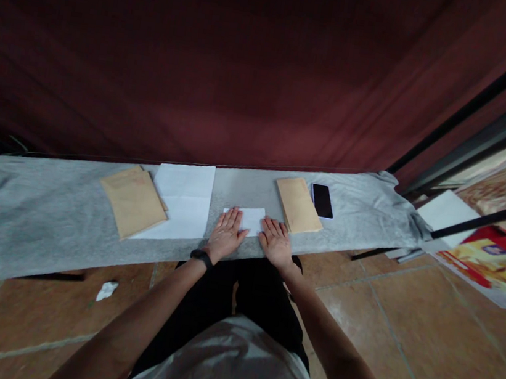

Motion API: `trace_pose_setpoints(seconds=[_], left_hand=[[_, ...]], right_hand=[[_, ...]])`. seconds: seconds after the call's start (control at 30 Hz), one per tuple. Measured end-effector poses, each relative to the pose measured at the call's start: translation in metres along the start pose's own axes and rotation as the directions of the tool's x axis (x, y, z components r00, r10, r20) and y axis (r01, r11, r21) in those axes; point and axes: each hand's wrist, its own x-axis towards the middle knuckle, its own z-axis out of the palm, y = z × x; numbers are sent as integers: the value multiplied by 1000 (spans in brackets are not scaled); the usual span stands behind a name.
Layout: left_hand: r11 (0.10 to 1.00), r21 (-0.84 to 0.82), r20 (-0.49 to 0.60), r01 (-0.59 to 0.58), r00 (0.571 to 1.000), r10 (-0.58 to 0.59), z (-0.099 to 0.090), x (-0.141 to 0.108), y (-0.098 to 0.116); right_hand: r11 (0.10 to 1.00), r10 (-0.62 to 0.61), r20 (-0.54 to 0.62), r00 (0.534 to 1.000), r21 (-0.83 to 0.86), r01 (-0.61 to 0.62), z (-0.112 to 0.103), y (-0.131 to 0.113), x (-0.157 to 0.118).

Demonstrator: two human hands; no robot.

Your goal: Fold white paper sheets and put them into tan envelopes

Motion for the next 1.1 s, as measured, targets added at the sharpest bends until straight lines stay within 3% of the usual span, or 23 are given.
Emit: trace_pose_setpoints(seconds=[0.23, 0.4, 0.47, 0.83, 1.1], left_hand=[[999, 39, 52, 24, 998, -26, -5, 2, 8], [979, -47, 54, -197, 978, 200, -3, 3, 31], [971, -71, 67, -227, 971, 231, 0, 6, 40], [985, -93, 156, -144, 975, 158, 5, 43, 43], [990, -103, 127, -94, 986, 107, 9, 61, 43]], right_hand=[[995, -79, -22, 997, 59, 80, -8, 5, -25], [993, -70, -18, 997, 92, 71, -11, 5, -25], [992, -73, -15, 997, 98, 74, -11, 5, -24], [992, -60, -20, 998, 106, 62, -7, 5, -23], [992, -64, -18, 998, 106, 65, -8, 5, -23]])
